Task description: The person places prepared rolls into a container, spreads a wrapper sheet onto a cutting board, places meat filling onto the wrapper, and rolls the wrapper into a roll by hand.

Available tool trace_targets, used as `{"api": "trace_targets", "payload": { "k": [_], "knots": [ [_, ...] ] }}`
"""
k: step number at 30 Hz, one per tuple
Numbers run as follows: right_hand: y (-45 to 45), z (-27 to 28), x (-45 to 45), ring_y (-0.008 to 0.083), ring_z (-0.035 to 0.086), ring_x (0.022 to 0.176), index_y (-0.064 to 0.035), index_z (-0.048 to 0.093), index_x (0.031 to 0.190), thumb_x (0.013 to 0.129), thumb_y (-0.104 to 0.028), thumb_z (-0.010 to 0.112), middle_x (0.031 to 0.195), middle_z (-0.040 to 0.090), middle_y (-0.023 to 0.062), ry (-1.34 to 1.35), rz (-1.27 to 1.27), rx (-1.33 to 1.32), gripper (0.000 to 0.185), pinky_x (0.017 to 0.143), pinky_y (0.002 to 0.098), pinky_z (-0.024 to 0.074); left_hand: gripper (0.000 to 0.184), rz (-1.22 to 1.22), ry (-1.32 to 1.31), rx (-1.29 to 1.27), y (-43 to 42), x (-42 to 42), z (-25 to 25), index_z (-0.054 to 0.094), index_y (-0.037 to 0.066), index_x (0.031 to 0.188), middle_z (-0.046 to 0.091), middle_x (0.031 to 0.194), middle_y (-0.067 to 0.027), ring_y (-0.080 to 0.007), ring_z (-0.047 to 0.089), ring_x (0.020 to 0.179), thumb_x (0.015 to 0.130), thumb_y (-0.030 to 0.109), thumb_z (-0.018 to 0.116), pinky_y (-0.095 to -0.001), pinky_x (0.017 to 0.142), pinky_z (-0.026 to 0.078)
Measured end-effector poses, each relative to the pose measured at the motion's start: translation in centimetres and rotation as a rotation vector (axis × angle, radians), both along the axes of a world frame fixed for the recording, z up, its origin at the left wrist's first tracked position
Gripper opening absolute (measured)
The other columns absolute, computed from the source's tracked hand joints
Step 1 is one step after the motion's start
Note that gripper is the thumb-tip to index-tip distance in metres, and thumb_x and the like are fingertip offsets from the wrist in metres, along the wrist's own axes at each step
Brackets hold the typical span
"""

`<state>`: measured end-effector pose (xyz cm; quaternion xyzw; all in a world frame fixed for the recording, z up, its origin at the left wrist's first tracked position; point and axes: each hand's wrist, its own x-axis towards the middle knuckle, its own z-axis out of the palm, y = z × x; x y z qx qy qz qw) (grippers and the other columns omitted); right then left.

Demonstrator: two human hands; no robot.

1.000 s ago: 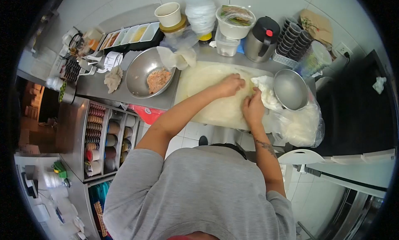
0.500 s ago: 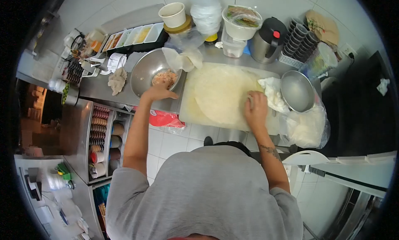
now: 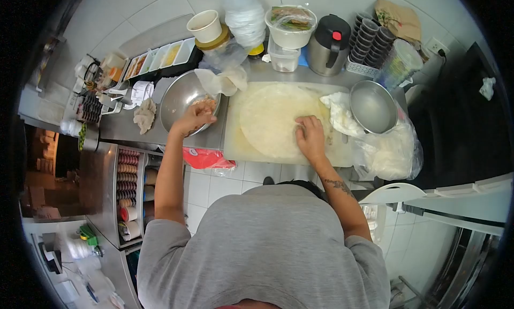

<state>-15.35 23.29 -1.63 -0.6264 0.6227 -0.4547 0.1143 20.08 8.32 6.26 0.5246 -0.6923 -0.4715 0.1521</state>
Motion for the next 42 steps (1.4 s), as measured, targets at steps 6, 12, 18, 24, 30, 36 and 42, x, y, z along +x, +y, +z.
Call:
{"api": "trace_targets", "payload": {
  "k": [6, 12, 18, 24, 30, 36, 42],
  "knots": [
    [0.6, 0.6, -0.4, 0.0258, 0.056, 0.084, -0.0026, 0.061, 0.096, 0.078, 0.003, 0.058, 0.089, 0.058, 0.0115, -0.198, -0.003, -0.035, 0.02, 0.076, 0.0343, 0.0462, 0.025, 0.088, 0.363, 0.147, -0.6, 0.8, 3.9, 0.059, 0.005, 0.1, 0.059, 0.078, 0.0008, -0.0093, 0.057, 0.073, 0.081, 0.016, 0.072, -0.0249, 0.066, 0.047],
    [1.3, 1.3, -1.9, 0.022, 0.057, 0.078, -0.0031, 0.063, 0.099, 0.08, 0.004, 0.058, 0.088, 0.06, 0.0096, -0.332, -0.1, -0.011, 0.021, 0.071, 0.0312, 0.046, 0.037, -0.288, 0.12, -0.326, 3.0, -8.6, 7.7, 0.053, 0.002, 0.119, 0.06, 0.094, -0.0042, -0.014, 0.059, 0.08, 0.084, 0.008, 0.064, -0.0271, 0.068, 0.048],
    [0.4, 2.9, -1.7, 0.0214, 0.058, 0.091, -0.004, 0.064, 0.106, 0.083, -0.001, 0.061, 0.099, 0.064, 0.0083, -0.124, -0.029, -0.078, 0.023, 0.08, 0.0312, 0.0457, 0.043, -0.455, -0.109, -0.851, 5.8, -17.9, -2.8, 0.053, 0.005, 0.119, 0.06, 0.104, -0.0143, -0.0346, 0.056, 0.097, 0.077, 0.002, 0.062, -0.0438, 0.082, 0.044],
    [-2.1, 3.6, 0.8, 0.0291, 0.057, 0.105, -0.0082, 0.067, 0.109, 0.079, -0.009, 0.067, 0.109, 0.064, 0.0098, 0.19, 0.149, -0.198, 0.029, 0.092, 0.0397, 0.0428, 0.015, -0.339, 0.004, -0.89, 5.9, -17.3, -4.5, 0.063, 0.004, 0.093, 0.062, 0.104, -0.0088, -0.0292, 0.054, 0.095, 0.078, 0.003, 0.064, -0.0395, 0.084, 0.043],
    [-3.4, 0.5, 0.6, 0.027, 0.059, 0.101, -0.008, 0.069, 0.106, 0.076, -0.013, 0.071, 0.104, 0.066, 0.0083, 0.276, 0.171, -0.085, 0.03, 0.092, 0.0396, 0.042, 0.021, -0.358, 0.086, -0.956, 5.1, -16.9, -7.2, 0.065, 0.005, 0.095, 0.057, 0.094, -0.0078, -0.0293, 0.053, 0.095, 0.074, 0.003, 0.065, -0.0383, 0.083, 0.043],
    [-3.1, 2.2, -0.3, 0.0294, 0.059, 0.1, -0.0076, 0.066, 0.112, 0.074, -0.012, 0.073, 0.101, 0.066, 0.0083, 0.092, 0.221, 0.017, 0.039, 0.093, 0.0404, 0.0419, 0.041, -0.241, 0.089, -0.817, 4.5, -15.3, -5.0, 0.064, 0.006, 0.107, 0.053, 0.113, -0.0127, -0.0323, 0.051, 0.103, 0.068, 0.009, 0.075, -0.0394, 0.088, 0.043],
    [-4.9, 1.0, 0.6, 0.0323, 0.055, 0.106, -0.0068, 0.062, 0.119, 0.072, -0.013, 0.075, 0.111, 0.062, 0.0125, 0.251, 0.335, 0.032, 0.048, 0.092, 0.0391, 0.0435, 0.051, -0.49, -0.11, -0.695, 3.2, -15.5, -6.0, 0.061, 0.005, 0.118, 0.055, 0.112, -0.0132, -0.0334, 0.05, 0.107, 0.071, 0.016, 0.077, -0.0405, 0.089, 0.044]
  ]
}}
